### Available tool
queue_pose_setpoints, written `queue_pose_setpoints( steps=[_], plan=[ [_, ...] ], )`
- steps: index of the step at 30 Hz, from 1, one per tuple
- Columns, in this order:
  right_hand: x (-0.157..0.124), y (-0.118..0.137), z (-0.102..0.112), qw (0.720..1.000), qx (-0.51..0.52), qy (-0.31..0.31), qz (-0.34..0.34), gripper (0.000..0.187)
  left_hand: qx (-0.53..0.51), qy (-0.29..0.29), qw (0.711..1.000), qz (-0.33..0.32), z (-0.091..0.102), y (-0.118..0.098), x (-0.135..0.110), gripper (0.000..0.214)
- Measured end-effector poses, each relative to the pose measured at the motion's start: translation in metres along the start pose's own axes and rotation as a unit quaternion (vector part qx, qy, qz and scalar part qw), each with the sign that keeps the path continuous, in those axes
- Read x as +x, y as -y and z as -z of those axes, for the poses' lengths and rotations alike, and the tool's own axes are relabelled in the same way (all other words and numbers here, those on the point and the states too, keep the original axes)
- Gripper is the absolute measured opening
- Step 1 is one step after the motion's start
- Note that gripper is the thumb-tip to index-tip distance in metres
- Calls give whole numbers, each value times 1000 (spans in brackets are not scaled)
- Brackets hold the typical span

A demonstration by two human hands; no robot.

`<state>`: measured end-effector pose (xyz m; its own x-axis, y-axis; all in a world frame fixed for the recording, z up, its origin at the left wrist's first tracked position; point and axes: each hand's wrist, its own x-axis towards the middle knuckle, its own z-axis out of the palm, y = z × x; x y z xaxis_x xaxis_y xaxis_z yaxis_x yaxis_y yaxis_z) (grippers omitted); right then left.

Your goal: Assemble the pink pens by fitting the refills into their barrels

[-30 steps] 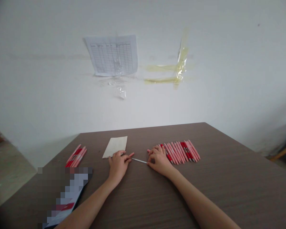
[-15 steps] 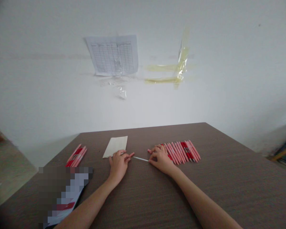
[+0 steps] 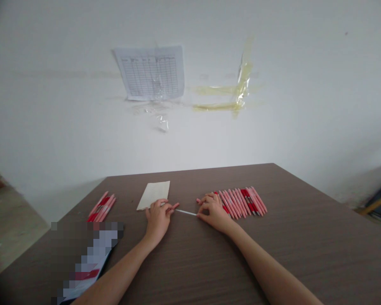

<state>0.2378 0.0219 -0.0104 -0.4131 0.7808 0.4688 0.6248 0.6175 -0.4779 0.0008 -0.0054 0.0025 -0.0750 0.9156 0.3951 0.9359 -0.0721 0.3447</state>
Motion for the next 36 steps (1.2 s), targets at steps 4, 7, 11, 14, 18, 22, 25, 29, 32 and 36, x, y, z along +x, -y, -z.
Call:
queue_pose_setpoints(
  steps=[4, 7, 11, 14, 18, 22, 25, 29, 32, 36],
  plan=[
    [0, -1, 0, 1000, -2, 6, 0, 4, -4, -1, 1000, -4, -1, 1, 0, 13],
    [-1, 0, 0, 1000, -6, 4, -2, 4, -8, 0, 1000, -7, -1, 1, 0, 14],
    [0, 0, 1, 1000, -17, 3, 6, 3, -19, -5, 1000, -17, -2, 1, 0, 14],
    [1, -1, 1, 1000, -29, -2, 12, 2, -28, -8, 999, -34, -2, 0, 0, 14],
    [1, -1, 0, 999, -36, -12, 21, 3, -48, 0, 997, -54, -1, -2, -1, 13],
    [1, 1, 1, 999, -34, -26, 23, 5, -73, 14, 995, -63, -1, -3, 1, 12],
    [2, 3, 1, 999, -29, -32, 18, 7, -88, 23, 993, -74, -2, -4, 2, 12],
    [2, 5, 2, 999, -23, -14, 19, 9, -94, 24, 992, -81, -1, -5, 1, 12],
    [2, 5, 3, 1000, -22, 0, 14, 11, -93, 18, 993, -77, 0, -6, 0, 12],
    [1, 5, 2, 999, -29, -2, 13, 7, -99, 21, 992, -74, 0, -6, 0, 12]
  ],
)
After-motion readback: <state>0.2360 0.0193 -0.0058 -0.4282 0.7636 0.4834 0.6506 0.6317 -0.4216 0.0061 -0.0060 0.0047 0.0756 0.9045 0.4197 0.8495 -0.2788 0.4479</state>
